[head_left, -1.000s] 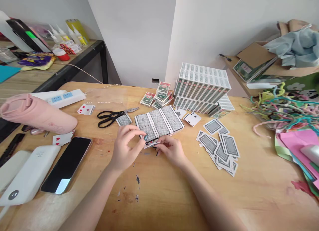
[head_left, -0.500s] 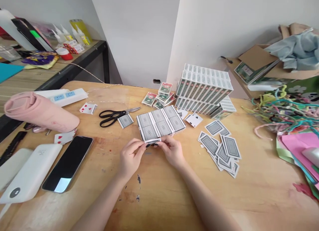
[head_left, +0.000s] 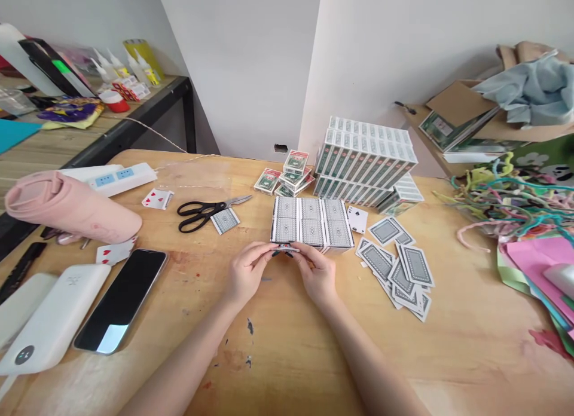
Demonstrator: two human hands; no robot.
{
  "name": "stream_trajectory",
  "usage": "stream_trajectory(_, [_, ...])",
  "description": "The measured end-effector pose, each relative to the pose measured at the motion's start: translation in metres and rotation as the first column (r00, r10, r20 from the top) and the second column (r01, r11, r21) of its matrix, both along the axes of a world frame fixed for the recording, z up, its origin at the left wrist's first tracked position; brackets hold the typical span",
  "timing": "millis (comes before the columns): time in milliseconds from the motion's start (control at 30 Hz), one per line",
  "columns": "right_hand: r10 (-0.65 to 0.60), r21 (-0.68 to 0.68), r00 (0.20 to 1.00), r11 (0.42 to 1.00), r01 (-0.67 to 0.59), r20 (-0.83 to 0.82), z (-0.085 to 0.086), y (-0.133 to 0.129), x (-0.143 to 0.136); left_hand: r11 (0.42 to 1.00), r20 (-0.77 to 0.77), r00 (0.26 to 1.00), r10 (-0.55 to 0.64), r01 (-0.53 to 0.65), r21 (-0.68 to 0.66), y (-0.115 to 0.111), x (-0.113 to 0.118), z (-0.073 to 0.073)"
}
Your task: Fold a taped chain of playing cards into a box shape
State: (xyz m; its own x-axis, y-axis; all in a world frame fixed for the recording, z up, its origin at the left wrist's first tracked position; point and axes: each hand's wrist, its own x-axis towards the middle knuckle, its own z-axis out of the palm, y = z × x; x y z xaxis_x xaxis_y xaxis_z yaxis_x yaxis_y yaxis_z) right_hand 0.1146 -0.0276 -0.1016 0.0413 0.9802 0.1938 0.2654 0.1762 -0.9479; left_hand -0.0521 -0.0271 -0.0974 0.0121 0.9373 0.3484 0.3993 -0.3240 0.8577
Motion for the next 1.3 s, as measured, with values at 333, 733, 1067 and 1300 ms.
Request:
stream_trajectory(333, [-0.050,-0.062,0.997,0.997,0.046,-0.060,0.004,-0.001,-0.004,0.999,0.007,0.999,0.035,-0.035,-0.026,0.006,0.003,-0.001])
stream_trajectory(733, [-0.093,-0.180,0.989,0.981,0.072,-0.111,0.002,-0.009,-0.011,0.977,0.134,0.988,0.078,-0.050,-0.208,-0.002,0.015,-0.002])
stream_trajectory(1067, [-0.007,-0.059,0.980,0.998,-0.005,-0.199,0.009,-0.004,-0.003,0.984,0.241,0.962,0.128,-0.094,-0.149,-0.005,0.016,0.002])
stream_trajectory(1300, [0.087,-0.061,0.941,0.992,-0.113,-0.328,0.012,0.000,0.007,0.992,-0.331,0.943,0.026,0.017,0.127,0.018,-0.001,0.039])
